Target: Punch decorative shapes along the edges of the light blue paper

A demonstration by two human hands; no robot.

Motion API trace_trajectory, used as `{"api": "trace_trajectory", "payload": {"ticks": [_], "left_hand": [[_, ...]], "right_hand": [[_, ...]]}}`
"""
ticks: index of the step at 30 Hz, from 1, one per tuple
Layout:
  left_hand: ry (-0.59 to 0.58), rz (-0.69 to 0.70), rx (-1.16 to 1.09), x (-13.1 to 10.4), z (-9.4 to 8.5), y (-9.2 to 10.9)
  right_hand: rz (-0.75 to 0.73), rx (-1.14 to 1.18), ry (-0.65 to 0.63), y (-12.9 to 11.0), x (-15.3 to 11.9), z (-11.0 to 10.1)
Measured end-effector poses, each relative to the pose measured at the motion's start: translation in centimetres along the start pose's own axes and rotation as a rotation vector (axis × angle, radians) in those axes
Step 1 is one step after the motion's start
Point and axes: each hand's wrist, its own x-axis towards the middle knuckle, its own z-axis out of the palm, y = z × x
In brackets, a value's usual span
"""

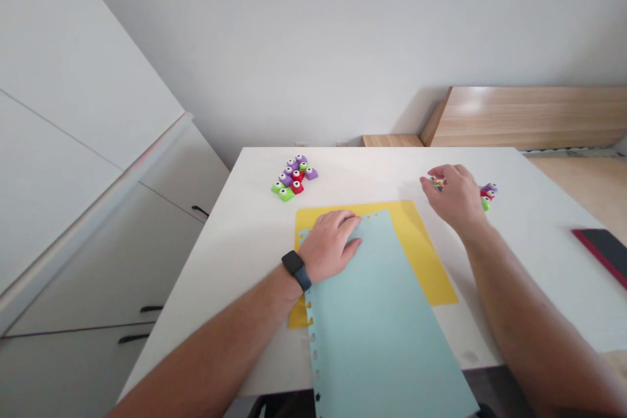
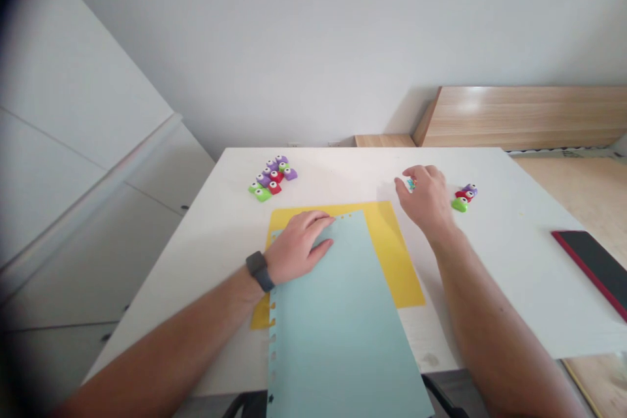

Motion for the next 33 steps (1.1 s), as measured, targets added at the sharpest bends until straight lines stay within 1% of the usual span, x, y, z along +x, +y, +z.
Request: {"api": "trace_trajectory", "payload": {"ticks": [2,4,6,7,9,12,14,16,18,20,22,25,27,29,31,33], "left_hand": [[-0.006,-0.004,0.001,0.0,0.0,0.0],[-0.01,-0.006,0.002,0.0,0.0,0.1],[-0.008,-0.011,0.006,0.0,-0.1,0.2],[-0.006,-0.013,0.007,0.0,-0.1,0.2],[-0.007,-0.015,0.01,0.0,-0.1,0.3],[-0.014,-0.018,0.007,0.0,-0.2,0.3],[-0.02,-0.019,0.004,0.0,-0.2,0.2],[-0.022,-0.02,-0.002,0.0,-0.3,0.2],[-0.024,-0.027,-0.004,-0.1,-0.4,0.3],[-0.029,-0.034,0.003,-0.1,-0.5,0.4],[-0.035,-0.036,0.012,-0.1,-0.6,0.4],[-0.036,-0.032,0.012,-0.1,-0.6,0.4],[-0.033,-0.03,0.004,-0.1,-0.6,0.4],[-0.027,-0.034,-0.008,-0.1,-0.5,0.3],[-0.021,-0.034,-0.019,-0.1,-0.5,0.3],[-0.018,-0.033,-0.032,-0.1,-0.5,0.3]], "right_hand": [[-0.063,0.078,-0.078,-2.5,-0.2,0.5],[-0.191,0.126,-0.164,-5.5,0.0,1.0],[-0.303,0.179,-0.253,-8.7,0.6,2.0],[-0.332,0.203,-0.301,-10.2,1.1,2.7],[-0.357,0.225,-0.376,-13.1,2.3,4.6],[-0.36,0.224,-0.475,-16.6,4.0,8.3],[-0.374,0.215,-0.546,-18.3,4.8,10.7],[-0.339,0.19,-0.572,-19.6,5.2,12.5],[-0.303,0.157,-0.599,-20.6,5.2,13.7],[-0.278,0.128,-0.595,-21.2,5.1,14.3],[-0.269,0.115,-0.576,-21.6,5.0,14.5],[-0.268,0.122,-0.565,-21.6,5.1,14.2],[-0.254,0.165,-0.564,-21.2,5.2,13.6],[-0.218,0.254,-0.556,-20.3,5.2,12.7],[-0.175,0.37,-0.543,-18.8,5.0,11.3],[-0.102,0.464,-0.521,-16.8,4.6,9.5]]}}
